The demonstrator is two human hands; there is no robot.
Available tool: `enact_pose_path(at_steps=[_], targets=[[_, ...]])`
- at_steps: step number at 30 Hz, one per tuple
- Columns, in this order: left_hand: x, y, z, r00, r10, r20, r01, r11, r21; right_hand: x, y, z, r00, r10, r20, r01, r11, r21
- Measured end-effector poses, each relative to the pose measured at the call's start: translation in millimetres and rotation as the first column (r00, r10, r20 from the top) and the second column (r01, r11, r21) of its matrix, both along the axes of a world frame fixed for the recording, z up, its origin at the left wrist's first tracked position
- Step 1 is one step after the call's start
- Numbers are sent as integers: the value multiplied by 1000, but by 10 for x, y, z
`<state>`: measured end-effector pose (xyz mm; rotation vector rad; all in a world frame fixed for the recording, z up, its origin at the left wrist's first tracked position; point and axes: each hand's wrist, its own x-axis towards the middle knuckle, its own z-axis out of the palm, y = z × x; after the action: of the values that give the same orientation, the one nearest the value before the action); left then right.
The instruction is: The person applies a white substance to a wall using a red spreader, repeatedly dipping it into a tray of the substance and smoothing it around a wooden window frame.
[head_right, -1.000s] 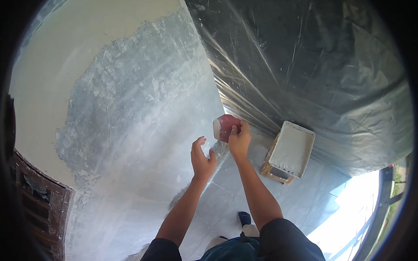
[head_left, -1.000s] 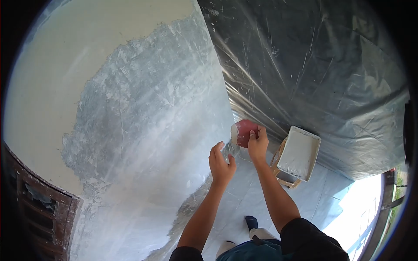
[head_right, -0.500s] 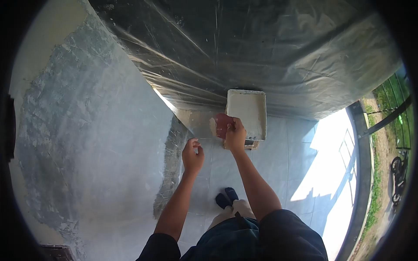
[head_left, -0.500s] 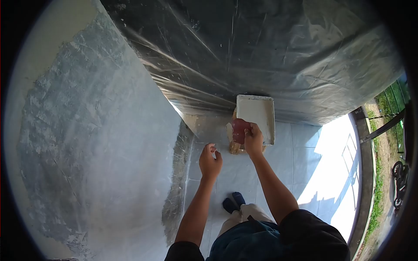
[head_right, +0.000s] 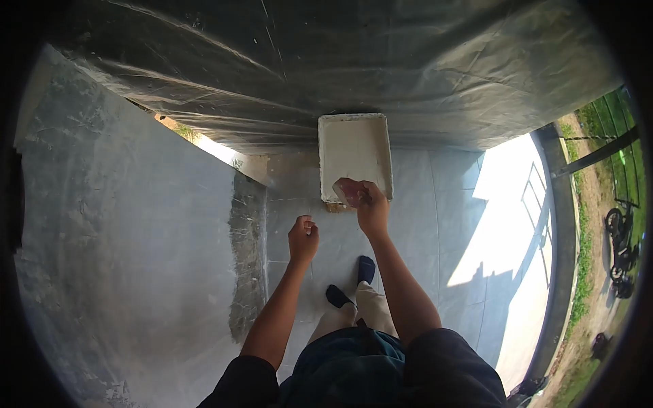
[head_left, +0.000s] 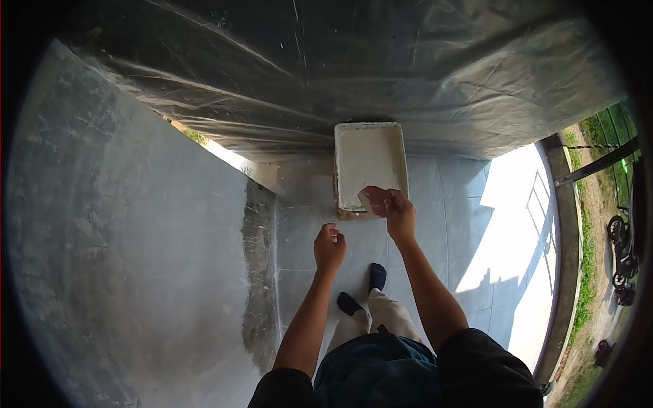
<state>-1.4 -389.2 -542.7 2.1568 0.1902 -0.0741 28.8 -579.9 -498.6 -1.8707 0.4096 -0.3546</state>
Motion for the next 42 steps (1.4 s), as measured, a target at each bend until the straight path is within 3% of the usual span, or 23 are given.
enact_pose_path(at_steps=[3,5,7,9,13,15,16,19,20,22,24,28,30,32,33,35,36,38,39,41,42], targets=[[62,-115,-153,998,-22,-67,27,998,65,117,-100,-120,999,49,-8,-49,999,-13],[88,-165,-220,994,-35,-100,45,995,94,164,-124,-126,986,92,-138,-95,995,-17],[143,-195,-367,991,-52,-120,66,991,117,210,-132,-305,990,97,-106,-100,994,-30],[158,-198,-539,997,-69,-47,75,987,139,230,-120,-461,992,104,-78,-108,993,-48],[226,-186,-849,993,-77,-87,86,991,107,244,-81,-739,981,88,-171,-101,993,-64],[273,-165,-1018,962,0,-274,-11,999,-39,236,-46,-840,976,66,-210,-85,993,-81],[274,-117,-1268,959,-8,-285,-4,999,-40,233,-15,-870,971,74,-230,-95,992,-85],[314,-48,-1640,842,56,-536,-210,950,-230,215,78,-1030,961,112,-251,-142,985,-102],[316,-44,-1703,832,52,-552,-212,950,-229,191,113,-1094,959,148,-240,-178,978,-107],[331,-41,-1739,761,71,-645,-372,863,-343,152,152,-1200,944,188,-271,-221,971,-96],[329,-35,-1842,753,41,-657,-345,874,-341,121,187,-1274,919,298,-259,-317,948,-36],[376,-90,-1896,722,16,-692,-411,814,-411,189,186,-1384,918,305,-254,-329,942,-59],[447,-145,-1819,702,2,-712,-449,777,-441,335,143,-1428,943,272,-190,-304,939,-163],[508,-198,-1817,700,-10,-714,-550,629,-549,516,113,-1391,941,285,-181,-317,930,-183],[537,-218,-1819,697,-8,-717,-555,627,-546,599,103,-1404,935,316,-161,-345,915,-208],[606,-254,-1822,706,-28,-708,-635,419,-649,755,85,-1485,915,382,-126,-402,875,-271],[637,-272,-1793,703,-25,-711,-638,420,-646,815,87,-1496,914,384,-129,-405,874,-267],[694,-306,-1748,706,-49,-707,-687,192,-700,922,98,-1495,834,511,-205,-551,784,-285],[715,-314,-1762,703,-46,-710,-691,192,-697,961,103,-1524,832,514,-208,-554,784,-281],[743,-320,-1774,711,-56,-701,-701,31,-713,1011,118,-1576,783,589,-199,-619,703,-350],[753,-318,-1772,707,-53,-705,-704,30,-709,1029,122,-1599,781,591,-203,-622,702,-346]])
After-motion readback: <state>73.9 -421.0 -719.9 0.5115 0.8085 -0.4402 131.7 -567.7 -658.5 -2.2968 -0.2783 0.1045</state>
